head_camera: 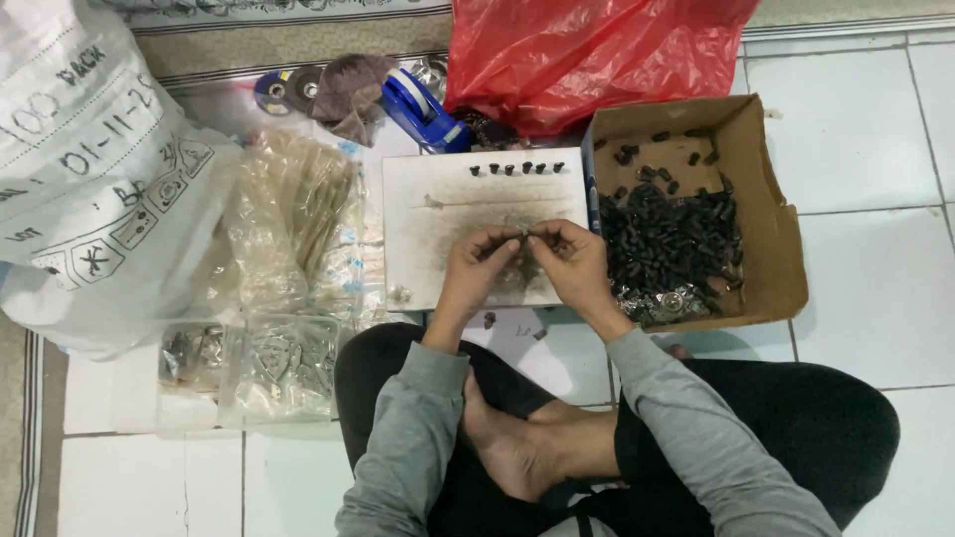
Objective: The person sits on the floor and repeatedly picks small black plastic pieces from a cardboard box, places them on a white board, and then returns them to the box. The hands handle the pieces one at a time in a repetitive cycle.
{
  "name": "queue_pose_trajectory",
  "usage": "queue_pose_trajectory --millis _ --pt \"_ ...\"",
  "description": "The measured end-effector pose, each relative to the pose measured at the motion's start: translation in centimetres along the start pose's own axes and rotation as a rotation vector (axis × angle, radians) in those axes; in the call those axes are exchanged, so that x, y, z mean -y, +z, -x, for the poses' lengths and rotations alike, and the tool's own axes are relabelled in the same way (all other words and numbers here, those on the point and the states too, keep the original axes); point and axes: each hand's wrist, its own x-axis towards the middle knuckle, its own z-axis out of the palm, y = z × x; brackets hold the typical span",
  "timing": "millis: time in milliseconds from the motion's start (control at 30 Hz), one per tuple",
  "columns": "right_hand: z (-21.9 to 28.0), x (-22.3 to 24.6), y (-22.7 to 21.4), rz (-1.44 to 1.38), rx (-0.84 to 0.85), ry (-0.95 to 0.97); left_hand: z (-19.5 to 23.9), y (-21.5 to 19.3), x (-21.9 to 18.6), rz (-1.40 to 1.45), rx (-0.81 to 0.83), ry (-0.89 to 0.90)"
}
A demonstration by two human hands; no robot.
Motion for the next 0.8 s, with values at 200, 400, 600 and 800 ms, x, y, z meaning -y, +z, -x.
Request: queue_pose_trajectory --millis 200,400,600,800 --pt "0.1 1.0 -0.1 0.122 0.015 -0.085 -0.3 -0.1 0.3 -0.010 -0.033 0.028" --pt "0.2 2.2 -0.4 0.234 0.066 -0.105 -0.3 -0.2 1.2 -0.070 -0.029 0.084" --pt "0.5 0.0 0.0 0.067 0.001 0.123 -0.4 -0.1 1.3 -0.056 -0.006 0.097" --pt "0.7 -0.1 -0.2 0.100 0.043 0.128 -0.1 0.0 1.6 -0.024 -0.027 0.140"
